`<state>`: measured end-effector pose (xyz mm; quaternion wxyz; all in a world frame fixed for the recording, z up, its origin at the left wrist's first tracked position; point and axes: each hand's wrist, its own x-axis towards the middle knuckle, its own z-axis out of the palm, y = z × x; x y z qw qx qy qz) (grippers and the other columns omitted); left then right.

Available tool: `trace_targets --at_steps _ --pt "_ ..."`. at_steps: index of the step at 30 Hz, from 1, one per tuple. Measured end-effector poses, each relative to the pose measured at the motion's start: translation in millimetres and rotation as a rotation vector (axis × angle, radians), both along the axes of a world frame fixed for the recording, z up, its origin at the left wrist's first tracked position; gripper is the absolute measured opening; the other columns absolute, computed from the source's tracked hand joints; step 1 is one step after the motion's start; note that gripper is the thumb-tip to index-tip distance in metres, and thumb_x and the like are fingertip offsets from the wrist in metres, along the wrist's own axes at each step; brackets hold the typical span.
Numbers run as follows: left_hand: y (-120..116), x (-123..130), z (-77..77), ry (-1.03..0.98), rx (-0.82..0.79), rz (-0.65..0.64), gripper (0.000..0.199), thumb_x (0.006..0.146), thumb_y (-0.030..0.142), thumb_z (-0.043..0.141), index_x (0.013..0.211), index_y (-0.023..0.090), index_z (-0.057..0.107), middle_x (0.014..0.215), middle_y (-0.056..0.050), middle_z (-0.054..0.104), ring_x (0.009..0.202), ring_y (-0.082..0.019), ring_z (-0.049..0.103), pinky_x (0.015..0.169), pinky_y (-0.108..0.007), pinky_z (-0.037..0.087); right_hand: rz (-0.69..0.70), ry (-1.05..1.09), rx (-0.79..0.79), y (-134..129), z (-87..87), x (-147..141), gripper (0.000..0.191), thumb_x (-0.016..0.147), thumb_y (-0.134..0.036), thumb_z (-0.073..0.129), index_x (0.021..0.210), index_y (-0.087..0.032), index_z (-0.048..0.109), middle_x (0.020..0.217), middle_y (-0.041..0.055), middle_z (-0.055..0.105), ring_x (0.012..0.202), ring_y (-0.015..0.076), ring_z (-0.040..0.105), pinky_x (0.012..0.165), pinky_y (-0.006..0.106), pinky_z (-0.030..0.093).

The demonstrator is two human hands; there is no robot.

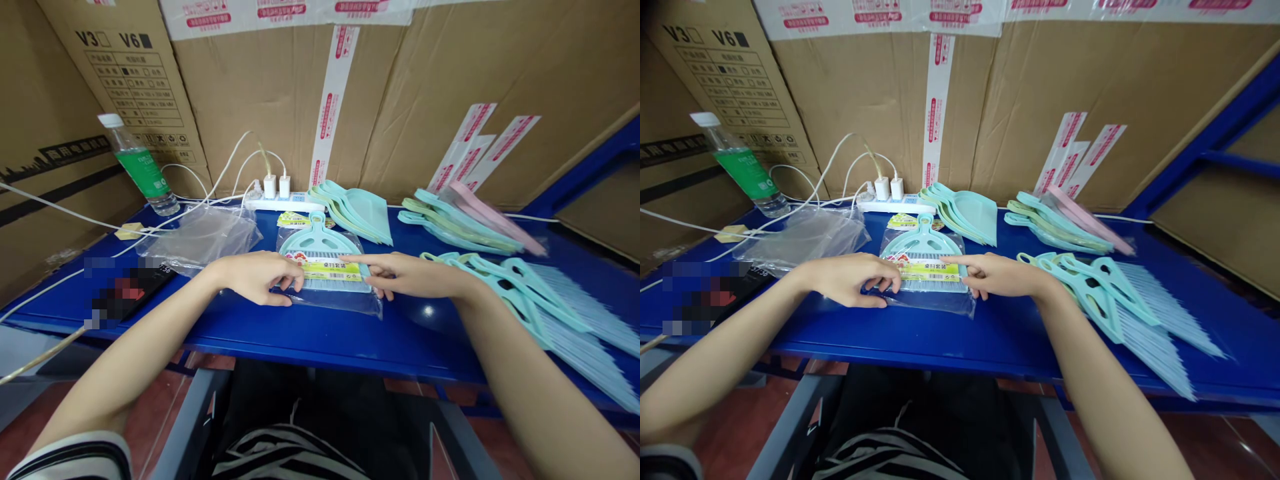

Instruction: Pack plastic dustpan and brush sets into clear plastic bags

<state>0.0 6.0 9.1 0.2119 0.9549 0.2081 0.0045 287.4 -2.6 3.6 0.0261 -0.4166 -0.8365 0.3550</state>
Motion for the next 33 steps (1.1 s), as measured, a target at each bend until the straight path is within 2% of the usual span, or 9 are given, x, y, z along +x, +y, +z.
trace_targets --at_steps 7,12,22,33 --pt "0.0 0.2 0.6 0.007 0.007 -0.002 0.012 0.08 0.02 0.065 0.091 0.017 0.061 0.073 0.003 0.059 0.058 -0.009 0.05 0.059 -0.022 0.037 0.014 -0.034 0.016 1.1 -0.9 -2.2 0.059 0.088 -0.023 0.041 0.147 -0.022 0.044 0.063 -0.0001 0.062 0.054 0.013 0.057 0.057 0.026 0.047" --pt "0.3 -0.4 -0.4 0.009 0.003 0.0 0.013 0.08 0.021 0.065 0.092 0.017 0.061 0.074 0.003 0.059 0.057 -0.009 0.05 0.059 -0.022 0.037 0.032 -0.026 0.027 2.6 -2.9 -0.8 0.055 0.091 -0.027 0.04 0.145 -0.024 0.047 0.064 -0.0001 0.06 0.054 0.0124 0.056 0.057 0.026 0.048" --pt "-0.3 -0.1 0.3 0.006 -0.005 0.006 0.012 0.08 0.021 0.065 0.091 0.017 0.061 0.074 0.003 0.059 0.057 -0.009 0.05 0.059 -0.022 0.037 0.047 0.008 0.033 1.4 -1.6 2.1 0.058 0.092 -0.032 0.04 0.15 -0.023 0.04 0.062 -0.0014 0.059 0.054 0.0134 0.057 0.056 0.027 0.046" --pt "-0.1 0.0 -0.2 0.003 0.003 0.003 0.012 0.079 0.02 0.064 0.09 0.018 0.06 0.073 0.003 0.059 0.057 -0.009 0.05 0.058 -0.021 0.036 -0.004 -0.012 0.019 0.0 -0.9 -3.0 0.059 0.09 -0.03 0.044 0.148 -0.022 0.043 0.059 -0.0026 0.057 0.05 0.0128 0.054 0.055 0.026 0.044"
